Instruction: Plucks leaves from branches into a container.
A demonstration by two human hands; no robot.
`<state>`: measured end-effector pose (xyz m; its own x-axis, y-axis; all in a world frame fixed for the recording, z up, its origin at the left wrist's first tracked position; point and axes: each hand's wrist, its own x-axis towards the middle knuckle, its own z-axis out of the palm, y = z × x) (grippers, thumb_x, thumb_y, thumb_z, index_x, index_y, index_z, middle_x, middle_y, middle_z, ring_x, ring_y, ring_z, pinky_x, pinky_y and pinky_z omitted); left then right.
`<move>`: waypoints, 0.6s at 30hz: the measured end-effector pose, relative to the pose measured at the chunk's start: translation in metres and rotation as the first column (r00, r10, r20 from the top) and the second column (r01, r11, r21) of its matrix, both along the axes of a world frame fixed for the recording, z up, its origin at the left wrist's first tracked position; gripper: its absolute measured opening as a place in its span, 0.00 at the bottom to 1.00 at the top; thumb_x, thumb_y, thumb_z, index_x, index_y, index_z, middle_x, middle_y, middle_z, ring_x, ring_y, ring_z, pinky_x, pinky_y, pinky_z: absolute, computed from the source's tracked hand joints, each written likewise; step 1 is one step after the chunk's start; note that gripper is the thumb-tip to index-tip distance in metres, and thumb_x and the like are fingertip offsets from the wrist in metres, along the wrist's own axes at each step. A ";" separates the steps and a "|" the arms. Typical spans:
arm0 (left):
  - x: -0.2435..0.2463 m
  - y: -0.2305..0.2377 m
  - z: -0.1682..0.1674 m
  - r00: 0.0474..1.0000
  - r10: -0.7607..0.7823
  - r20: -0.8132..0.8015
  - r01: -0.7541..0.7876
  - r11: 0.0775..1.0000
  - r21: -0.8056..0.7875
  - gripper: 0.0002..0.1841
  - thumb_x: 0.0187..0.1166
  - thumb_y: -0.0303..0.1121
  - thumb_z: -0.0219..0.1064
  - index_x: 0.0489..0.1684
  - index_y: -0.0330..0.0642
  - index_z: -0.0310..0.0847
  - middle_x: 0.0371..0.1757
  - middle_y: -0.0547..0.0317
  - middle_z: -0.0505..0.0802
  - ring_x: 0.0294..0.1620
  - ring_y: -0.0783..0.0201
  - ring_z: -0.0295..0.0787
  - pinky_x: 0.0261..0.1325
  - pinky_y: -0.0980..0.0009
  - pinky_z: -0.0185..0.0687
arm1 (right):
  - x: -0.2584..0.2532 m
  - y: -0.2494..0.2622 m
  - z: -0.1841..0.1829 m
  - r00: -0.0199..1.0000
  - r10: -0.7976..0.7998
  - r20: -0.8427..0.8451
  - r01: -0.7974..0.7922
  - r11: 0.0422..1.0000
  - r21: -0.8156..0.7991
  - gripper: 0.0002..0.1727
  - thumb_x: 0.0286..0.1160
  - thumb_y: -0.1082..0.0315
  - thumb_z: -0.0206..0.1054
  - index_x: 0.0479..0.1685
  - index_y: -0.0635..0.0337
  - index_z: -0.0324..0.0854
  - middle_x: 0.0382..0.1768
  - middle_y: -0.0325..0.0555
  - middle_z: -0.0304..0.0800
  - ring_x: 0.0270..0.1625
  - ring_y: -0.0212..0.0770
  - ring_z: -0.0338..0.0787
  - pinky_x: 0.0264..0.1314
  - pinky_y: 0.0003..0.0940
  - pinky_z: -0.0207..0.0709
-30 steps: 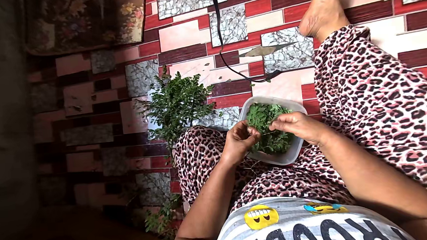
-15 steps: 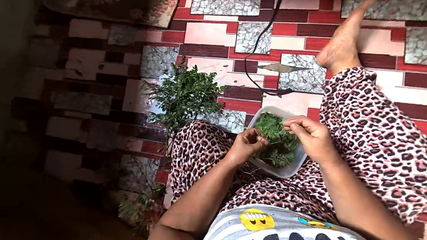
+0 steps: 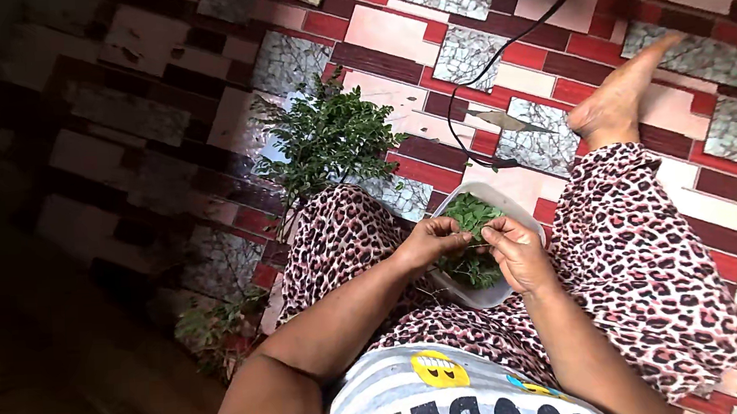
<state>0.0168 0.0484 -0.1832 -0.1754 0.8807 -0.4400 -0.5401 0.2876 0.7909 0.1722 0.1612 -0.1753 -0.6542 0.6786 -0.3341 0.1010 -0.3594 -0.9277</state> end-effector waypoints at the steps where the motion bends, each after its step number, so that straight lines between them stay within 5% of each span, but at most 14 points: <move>1: 0.000 0.000 0.002 1.000 0.013 0.018 -0.012 1.000 -0.019 0.04 0.81 0.24 0.67 0.35 0.37 0.82 0.29 0.61 0.91 0.30 0.71 0.87 0.41 0.73 0.86 | 0.001 -0.001 0.000 1.000 -0.002 0.003 0.002 1.000 0.016 0.03 0.75 0.79 0.67 0.38 0.63 0.84 0.34 0.43 0.90 0.36 0.36 0.91 0.44 0.32 0.89; 10: 0.002 0.003 0.005 0.997 0.067 0.046 -0.064 0.996 -0.062 0.07 0.83 0.24 0.65 0.32 0.40 0.78 0.27 0.63 0.88 0.28 0.72 0.85 0.37 0.76 0.83 | 0.005 0.000 0.002 0.999 -0.019 0.029 0.017 0.998 0.069 0.06 0.80 0.76 0.63 0.39 0.63 0.86 0.35 0.42 0.92 0.39 0.36 0.92 0.47 0.33 0.89; 18: 0.004 0.003 -0.001 0.998 0.040 -0.038 -0.040 0.999 -0.016 0.06 0.79 0.24 0.68 0.31 0.39 0.78 0.25 0.64 0.87 0.27 0.73 0.83 0.37 0.76 0.82 | 0.002 -0.001 0.003 0.998 0.069 0.001 -0.069 0.995 -0.078 0.05 0.72 0.76 0.64 0.43 0.61 0.82 0.38 0.41 0.90 0.41 0.34 0.91 0.50 0.34 0.87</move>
<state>0.0204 0.0511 -0.1843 -0.2271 0.8653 -0.4469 -0.5212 0.2796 0.8063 0.1739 0.1599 -0.1727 -0.6973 0.6038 -0.3861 0.1311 -0.4222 -0.8970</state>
